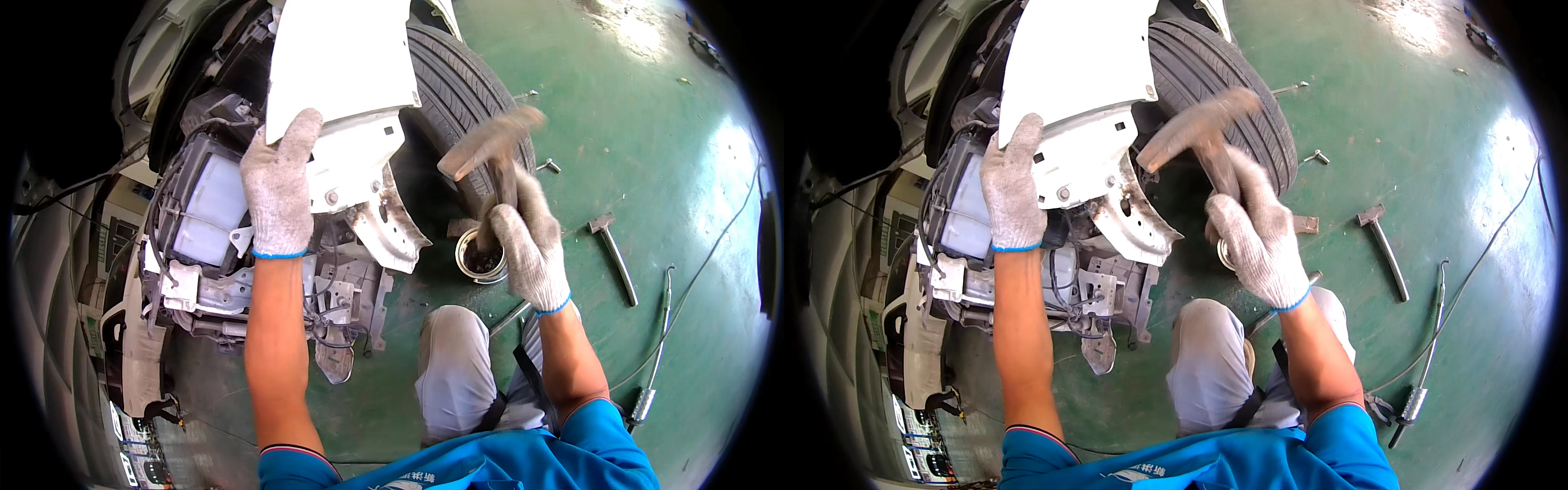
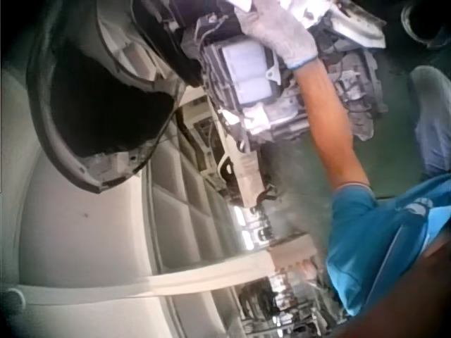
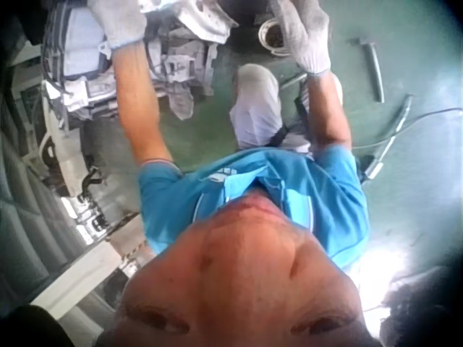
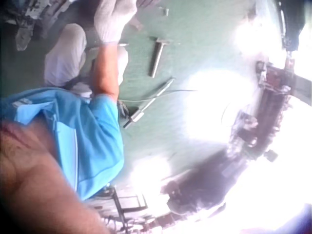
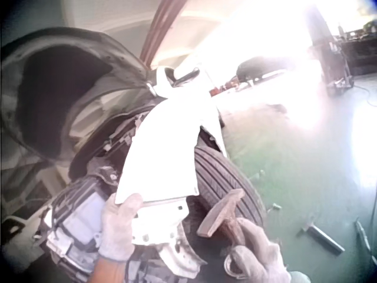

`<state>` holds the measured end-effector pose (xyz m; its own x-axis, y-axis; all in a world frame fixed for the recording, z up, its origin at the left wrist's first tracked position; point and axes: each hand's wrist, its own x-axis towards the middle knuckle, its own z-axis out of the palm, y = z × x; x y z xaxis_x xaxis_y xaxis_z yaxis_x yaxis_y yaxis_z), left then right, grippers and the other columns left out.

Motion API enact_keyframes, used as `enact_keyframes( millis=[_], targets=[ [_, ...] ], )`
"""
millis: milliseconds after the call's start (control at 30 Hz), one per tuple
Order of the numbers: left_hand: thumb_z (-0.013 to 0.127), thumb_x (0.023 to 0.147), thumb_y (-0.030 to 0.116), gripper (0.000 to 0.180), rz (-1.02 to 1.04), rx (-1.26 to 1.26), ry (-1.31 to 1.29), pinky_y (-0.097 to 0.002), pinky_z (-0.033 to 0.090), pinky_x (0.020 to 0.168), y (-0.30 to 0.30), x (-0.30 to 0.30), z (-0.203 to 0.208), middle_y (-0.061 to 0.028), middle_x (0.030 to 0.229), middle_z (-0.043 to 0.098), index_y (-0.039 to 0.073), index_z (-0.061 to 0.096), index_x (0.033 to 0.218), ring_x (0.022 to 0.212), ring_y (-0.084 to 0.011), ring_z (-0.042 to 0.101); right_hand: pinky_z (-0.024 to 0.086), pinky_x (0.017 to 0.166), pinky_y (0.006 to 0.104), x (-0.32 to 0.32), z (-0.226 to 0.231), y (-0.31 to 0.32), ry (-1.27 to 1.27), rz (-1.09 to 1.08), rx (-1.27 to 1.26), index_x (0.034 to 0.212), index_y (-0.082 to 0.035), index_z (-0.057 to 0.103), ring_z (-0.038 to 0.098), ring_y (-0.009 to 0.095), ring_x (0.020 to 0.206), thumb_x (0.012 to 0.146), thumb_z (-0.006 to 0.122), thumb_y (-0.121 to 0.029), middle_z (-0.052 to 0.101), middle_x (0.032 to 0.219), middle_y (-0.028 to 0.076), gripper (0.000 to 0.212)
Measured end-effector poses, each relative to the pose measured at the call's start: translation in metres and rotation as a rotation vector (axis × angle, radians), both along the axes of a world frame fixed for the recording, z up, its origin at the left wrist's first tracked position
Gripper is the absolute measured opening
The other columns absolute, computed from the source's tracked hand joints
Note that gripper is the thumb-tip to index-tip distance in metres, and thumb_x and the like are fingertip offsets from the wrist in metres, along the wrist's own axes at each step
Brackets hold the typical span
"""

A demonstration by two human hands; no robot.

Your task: The person uses a hammer and a metal bar to pry and detach a white car bumper from the vehicle's front frame. They repeatedly strike and lever the bumper until it separates, then lift it away from the car.

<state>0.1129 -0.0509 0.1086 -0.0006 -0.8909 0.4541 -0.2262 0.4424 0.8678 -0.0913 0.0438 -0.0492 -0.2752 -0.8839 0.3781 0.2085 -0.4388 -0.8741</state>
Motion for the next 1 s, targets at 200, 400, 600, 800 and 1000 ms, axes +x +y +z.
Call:
enact_keyframes(
  millis=[200,400,600,800,1000],
  targets=[
    [0.079,0.091,0.022,0.046,0.008,-0.064,0.027,-0.0287,0.058,0.077,-0.001,-0.007,0.000,-0.0131,0.108,0.070,-0.008,0.061,0.121,0.090,-0.0163,0.069,0.042,0.050,0.0245,0.042,-0.013,-0.030,-0.264,0.078,0.213,0.115,-0.002,0.056,0.050,0.006,0.056,0.103,0.060,-0.022,0.056,0.073,-0.001,0.024],
    [0.079,0.090,0.021,0.046,-0.013,-0.064,0.024,-0.0286,0.061,0.071,-0.003,-0.005,-0.005,-0.0154,0.103,0.070,-0.009,0.060,0.120,0.085,-0.0170,0.072,0.047,0.056,0.0304,0.075,-0.003,-0.064,-0.223,-0.110,0.173,0.109,0.000,0.060,0.056,0.011,0.060,0.101,0.061,-0.023,0.061,0.073,0.006,0.024],
    [0.064,0.097,0.019,0.040,0.001,-0.048,-0.111,-0.0366,0.067,0.071,-0.010,0.002,-0.002,-0.0222,0.108,0.071,-0.011,0.059,0.123,0.089,-0.0262,0.076,0.052,0.074,0.0384,0.097,0.004,-0.078,-0.085,-0.174,0.147,0.109,0.001,0.061,0.064,0.022,0.076,0.099,0.062,-0.020,0.065,0.082,0.014,0.023],
    [0.064,0.096,0.019,0.044,0.052,-0.109,-0.024,-0.0368,0.068,0.072,-0.009,-0.001,-0.008,-0.0250,0.110,0.071,-0.013,0.058,0.126,0.088,-0.0271,0.076,0.044,0.051,0.0265,0.068,0.005,-0.060,-0.190,-0.213,0.158,0.110,-0.002,0.059,0.053,0.008,0.057,0.102,0.058,-0.018,0.058,0.073,0.001,0.019],
    [0.064,0.097,0.023,0.046,0.066,-0.045,-0.123,-0.0352,0.067,0.070,-0.004,-0.006,-0.003,-0.0235,0.109,0.071,-0.013,0.059,0.125,0.085,-0.0253,0.076,0.051,0.058,0.0351,0.085,-0.004,-0.074,0.478,-0.586,-0.159,0.103,0.002,0.059,0.064,0.025,0.068,0.097,0.061,-0.010,0.062,0.080,0.015,0.013]
  ],
)
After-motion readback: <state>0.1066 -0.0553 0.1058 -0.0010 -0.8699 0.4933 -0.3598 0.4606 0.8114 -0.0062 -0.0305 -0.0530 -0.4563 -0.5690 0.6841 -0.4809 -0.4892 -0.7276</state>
